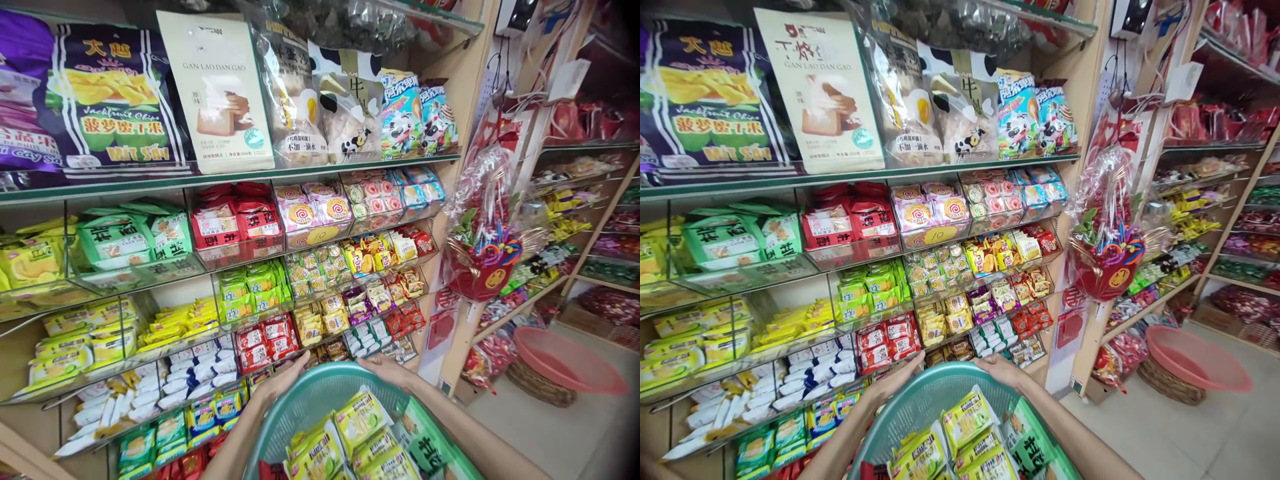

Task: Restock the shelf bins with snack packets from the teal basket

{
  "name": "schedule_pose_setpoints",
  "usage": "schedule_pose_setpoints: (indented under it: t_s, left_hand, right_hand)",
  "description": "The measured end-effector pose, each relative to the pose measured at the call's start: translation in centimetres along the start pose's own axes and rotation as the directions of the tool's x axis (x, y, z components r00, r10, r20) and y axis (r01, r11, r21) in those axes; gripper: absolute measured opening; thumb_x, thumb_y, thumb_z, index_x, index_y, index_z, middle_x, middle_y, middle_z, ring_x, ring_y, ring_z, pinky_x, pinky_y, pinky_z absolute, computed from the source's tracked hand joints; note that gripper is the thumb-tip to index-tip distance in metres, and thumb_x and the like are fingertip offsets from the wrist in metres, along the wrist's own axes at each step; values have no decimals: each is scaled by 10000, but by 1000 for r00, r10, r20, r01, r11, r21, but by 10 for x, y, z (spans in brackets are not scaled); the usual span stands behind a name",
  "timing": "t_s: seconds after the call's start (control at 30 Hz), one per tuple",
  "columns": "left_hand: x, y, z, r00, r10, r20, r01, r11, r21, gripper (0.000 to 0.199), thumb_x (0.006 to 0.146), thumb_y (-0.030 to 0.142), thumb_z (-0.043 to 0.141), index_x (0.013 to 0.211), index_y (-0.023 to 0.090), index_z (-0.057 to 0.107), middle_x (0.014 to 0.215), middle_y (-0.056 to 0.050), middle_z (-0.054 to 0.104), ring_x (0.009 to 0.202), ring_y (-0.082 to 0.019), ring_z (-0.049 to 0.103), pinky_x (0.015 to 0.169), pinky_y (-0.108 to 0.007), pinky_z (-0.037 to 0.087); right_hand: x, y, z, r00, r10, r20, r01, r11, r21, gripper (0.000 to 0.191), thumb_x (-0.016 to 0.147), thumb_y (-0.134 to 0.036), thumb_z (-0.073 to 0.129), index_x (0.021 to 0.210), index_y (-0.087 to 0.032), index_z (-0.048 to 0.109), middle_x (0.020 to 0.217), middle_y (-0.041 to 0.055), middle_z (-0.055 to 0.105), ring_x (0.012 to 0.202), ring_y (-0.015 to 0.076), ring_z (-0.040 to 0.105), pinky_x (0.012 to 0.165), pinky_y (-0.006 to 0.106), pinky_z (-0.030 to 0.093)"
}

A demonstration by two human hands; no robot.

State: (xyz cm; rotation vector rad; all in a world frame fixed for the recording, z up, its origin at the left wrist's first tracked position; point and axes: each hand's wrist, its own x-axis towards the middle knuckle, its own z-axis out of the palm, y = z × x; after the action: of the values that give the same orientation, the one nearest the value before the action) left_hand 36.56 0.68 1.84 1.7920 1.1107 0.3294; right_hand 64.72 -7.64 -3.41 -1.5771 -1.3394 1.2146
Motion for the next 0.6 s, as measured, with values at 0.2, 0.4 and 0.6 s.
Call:
schedule_pose_setpoints:
  t_s: [0.2, 0.4, 0.6]
  left_hand:
    - [42, 26, -12, 979, 5, 203, -8, 1000, 12, 783, 726, 813, 301, 797, 156, 721, 833, -87, 706, 870, -268, 624, 855, -381, 440]
    - [75, 24, -13, 956, 72, 285, -8, 975, -222, 841, 721, 809, 336, 1007, 109, 706, 1000, -113, 701, 1003, -268, 605, 925, -347, 411]
    - [82, 14, -16, 990, 81, 112, -74, 995, -70, 820, 713, 812, 334, 989, 149, 730, 1093, -96, 673, 1050, -296, 569, 944, -370, 376]
  right_hand:
    - [25, -22, 5, 999, -34, 11, 34, 999, 15, 573, 678, -744, 519, 538, -190, 485, 515, -26, 449, 502, 112, 386, 521, 249, 292]
    - [47, -37, 10, 999, -35, -9, 34, 999, -37, 586, 681, -755, 503, 572, -180, 500, 555, -21, 467, 518, 105, 386, 531, 247, 318]
    - [59, -32, 11, 993, -72, -95, 58, 989, -135, 599, 669, -766, 495, 535, -185, 440, 513, -41, 388, 501, 96, 344, 506, 242, 277]
